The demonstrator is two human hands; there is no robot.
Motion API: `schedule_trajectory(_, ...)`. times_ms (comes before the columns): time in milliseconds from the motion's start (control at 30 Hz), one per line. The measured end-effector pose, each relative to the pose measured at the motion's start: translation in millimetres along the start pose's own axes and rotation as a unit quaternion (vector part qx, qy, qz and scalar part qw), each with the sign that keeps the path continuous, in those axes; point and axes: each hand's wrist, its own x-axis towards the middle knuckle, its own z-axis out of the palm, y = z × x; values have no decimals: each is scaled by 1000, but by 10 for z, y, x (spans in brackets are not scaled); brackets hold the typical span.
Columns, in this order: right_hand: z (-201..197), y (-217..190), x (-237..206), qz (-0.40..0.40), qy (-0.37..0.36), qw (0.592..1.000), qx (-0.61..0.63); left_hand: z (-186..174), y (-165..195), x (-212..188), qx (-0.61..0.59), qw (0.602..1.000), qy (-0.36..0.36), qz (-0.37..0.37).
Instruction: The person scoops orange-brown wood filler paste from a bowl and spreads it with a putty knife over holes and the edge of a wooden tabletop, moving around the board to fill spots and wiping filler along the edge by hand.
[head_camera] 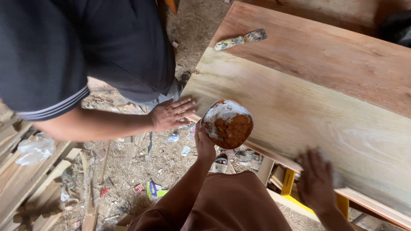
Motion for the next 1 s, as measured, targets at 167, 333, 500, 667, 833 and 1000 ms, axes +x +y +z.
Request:
schedule_trajectory(167, 28, 199, -189, 15, 32, 999, -7, 86, -22, -124, -23, 999, -27, 32)
schedule_trajectory(333, 396, -54, 201, -22, -11, 999, -29, 108, 155, -289, -30, 1000, -1, 6)
schedule_trajectory(500, 764, -637, 857, -96, -50, 994, -9, -57, 393, -438, -15, 999, 14, 37)
schedule_trajectory(667, 839, -1359, 1603, -145, -114, 981, 67, -288, 612, -523, 28, 999, 47, 2)
schedule_trajectory(833, 755, -1542, 1761, -131, -100, 985, 52, -351, 749, -463, -11, 999, 28, 45)
schedule_trajectory(1000, 579, -799, 1193, -19, -107, 993, -36, -177, 565, -263, -5, 1000, 23, 18)
